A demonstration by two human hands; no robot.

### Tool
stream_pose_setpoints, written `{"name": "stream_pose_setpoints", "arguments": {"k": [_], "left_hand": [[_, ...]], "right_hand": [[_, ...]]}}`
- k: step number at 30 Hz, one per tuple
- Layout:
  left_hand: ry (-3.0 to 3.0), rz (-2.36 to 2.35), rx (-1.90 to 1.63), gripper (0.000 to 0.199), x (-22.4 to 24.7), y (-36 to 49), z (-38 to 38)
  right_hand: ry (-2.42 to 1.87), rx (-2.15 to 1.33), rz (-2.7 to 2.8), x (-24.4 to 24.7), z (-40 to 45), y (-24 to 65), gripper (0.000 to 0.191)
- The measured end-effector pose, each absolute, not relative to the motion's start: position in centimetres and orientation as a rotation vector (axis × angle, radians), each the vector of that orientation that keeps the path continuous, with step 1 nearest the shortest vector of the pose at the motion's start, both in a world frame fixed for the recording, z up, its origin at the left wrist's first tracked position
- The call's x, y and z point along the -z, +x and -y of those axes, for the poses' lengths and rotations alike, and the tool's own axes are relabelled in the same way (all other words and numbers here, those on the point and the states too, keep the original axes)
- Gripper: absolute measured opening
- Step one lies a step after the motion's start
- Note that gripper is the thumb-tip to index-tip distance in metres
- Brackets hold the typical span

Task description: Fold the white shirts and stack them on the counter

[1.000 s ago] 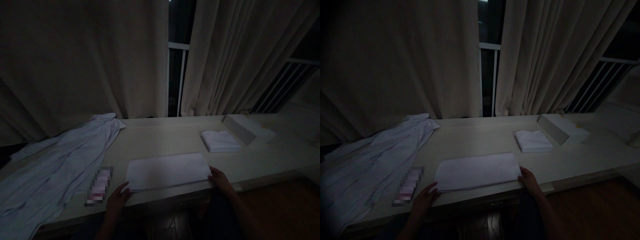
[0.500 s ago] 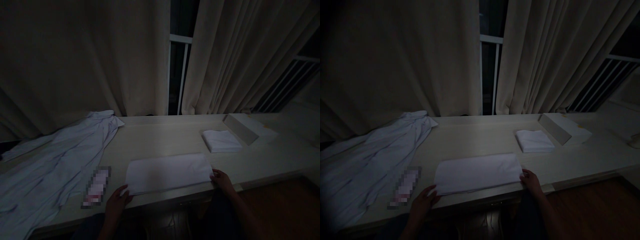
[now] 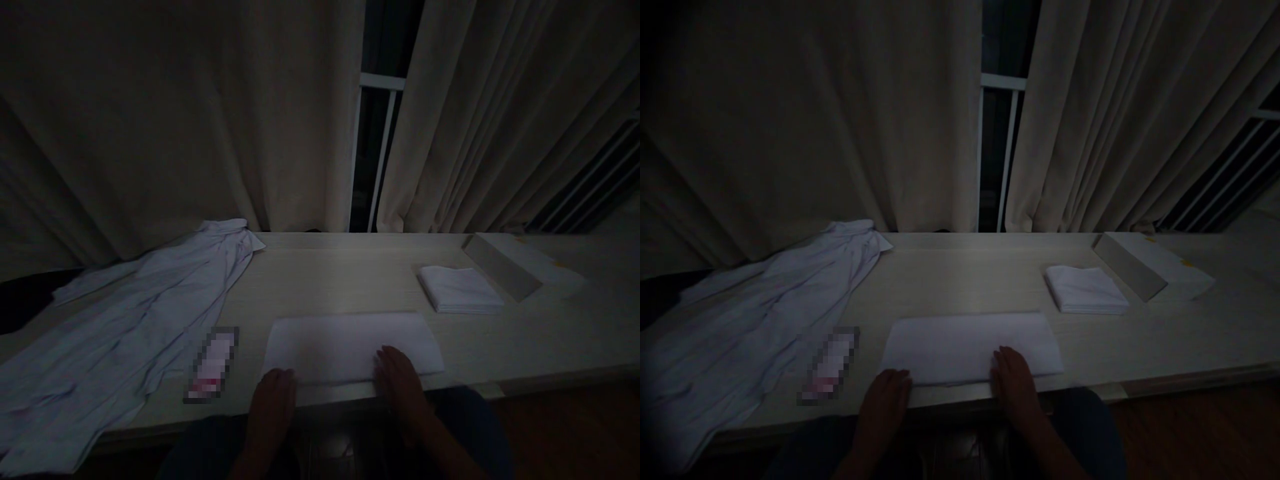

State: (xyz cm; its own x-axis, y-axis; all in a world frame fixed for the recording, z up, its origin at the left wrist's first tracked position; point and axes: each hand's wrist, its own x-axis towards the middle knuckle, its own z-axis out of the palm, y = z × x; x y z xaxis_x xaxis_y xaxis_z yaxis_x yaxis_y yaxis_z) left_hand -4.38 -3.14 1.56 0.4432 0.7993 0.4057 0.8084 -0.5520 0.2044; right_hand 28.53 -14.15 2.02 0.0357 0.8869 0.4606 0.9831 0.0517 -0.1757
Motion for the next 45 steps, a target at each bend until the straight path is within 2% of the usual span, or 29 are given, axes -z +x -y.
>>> {"name": "stream_pose_setpoints", "arguments": {"k": [3,5,7,16,25,29,35,41,45], "left_hand": [[-2.719,1.158,0.606,0.049,-1.7,-1.8,2.5],[-2.707,1.111,0.542,0.063,-1.8,-0.7,1.5],[-2.698,1.13,0.512,0.069,-1.6,-0.3,0.5],[-2.74,1.219,0.468,0.068,-0.2,-0.5,-0.5],[-2.689,1.408,0.399,0.062,-1.5,-0.2,-5.0],[-2.552,1.59,0.421,0.065,-1.4,-1.2,-6.5],[-2.497,1.603,0.455,0.068,-1.5,-1.1,-6.1],[-2.527,1.574,0.441,0.07,-1.1,-1.1,-6.5],[-2.542,1.541,0.354,0.071,0.1,-1.4,-7.2]], "right_hand": [[-1.791,0.225,2.073,-2.6,10.1,23.9,0.048],[-1.805,0.16,2.126,-2.9,7.7,22.4,0.057],[-1.858,0.092,2.129,-3.0,5.9,22.1,0.064],[-1.955,-0.072,2.141,-2.8,4.7,22.8,0.065],[-1.951,-0.113,2.15,-3.3,4.8,22.6,0.066],[-1.966,-0.13,2.15,-3.1,4.7,22.5,0.066],[-1.96,-0.142,2.154,-3.1,4.7,22.9,0.067],[-1.818,-0.122,2.194,-3.8,1.6,18.8,0.073],[-1.755,-0.177,2.207,-3.1,-1.3,15.6,0.07]]}}
